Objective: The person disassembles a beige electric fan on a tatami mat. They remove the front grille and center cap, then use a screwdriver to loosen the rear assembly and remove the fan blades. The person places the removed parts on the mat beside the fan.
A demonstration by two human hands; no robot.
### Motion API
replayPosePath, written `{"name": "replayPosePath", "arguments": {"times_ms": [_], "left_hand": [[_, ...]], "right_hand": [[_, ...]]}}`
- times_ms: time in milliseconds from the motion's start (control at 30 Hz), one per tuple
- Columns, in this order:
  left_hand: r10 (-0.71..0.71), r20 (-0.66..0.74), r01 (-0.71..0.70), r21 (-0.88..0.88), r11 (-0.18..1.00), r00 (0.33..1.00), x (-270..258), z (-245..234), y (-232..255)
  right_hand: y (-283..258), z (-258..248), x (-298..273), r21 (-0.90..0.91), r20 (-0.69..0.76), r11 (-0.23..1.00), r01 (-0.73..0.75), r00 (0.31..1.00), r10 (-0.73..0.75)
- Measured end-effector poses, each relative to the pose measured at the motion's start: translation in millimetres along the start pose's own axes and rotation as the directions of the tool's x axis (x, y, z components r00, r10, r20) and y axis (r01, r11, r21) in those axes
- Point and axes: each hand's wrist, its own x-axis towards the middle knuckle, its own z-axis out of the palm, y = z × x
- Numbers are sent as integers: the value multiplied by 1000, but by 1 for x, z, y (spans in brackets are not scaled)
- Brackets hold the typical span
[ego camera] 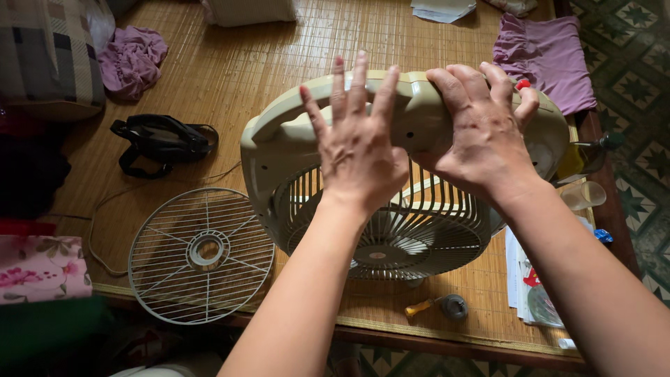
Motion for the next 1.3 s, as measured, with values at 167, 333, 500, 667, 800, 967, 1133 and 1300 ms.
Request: {"name": "replayPosePath", "arguments": {"times_ms": [167,333,500,667,800,967,1133,1300], "left_hand": [[18,108,-22,34,999,994,12,-4,8],[49,161,-61,72,996,986,26,8,16],[50,164,-60,56,997,985,37,15,19],[38,182,-47,41,998,982,53,12,14],[5,282,-27,76,997,959,66,21,13],[49,84,-68,243,968,995,64,47,10],[66,-77,-41,295,955,995,61,77,5],[39,-131,-2,268,963,991,71,90,7]], "right_hand": [[2,3,4,-12,-10,1000,-11,1000,11],[7,7,11,-28,-14,999,-16,1000,16],[11,9,20,-29,-1,999,-29,1000,29],[14,13,31,-30,50,998,-64,997,65],[16,19,40,-49,10,997,-63,998,64],[13,25,43,-50,34,992,-113,993,115],[18,29,40,-78,-38,996,-41,999,39],[27,41,44,-90,-60,995,-45,997,40]]}}
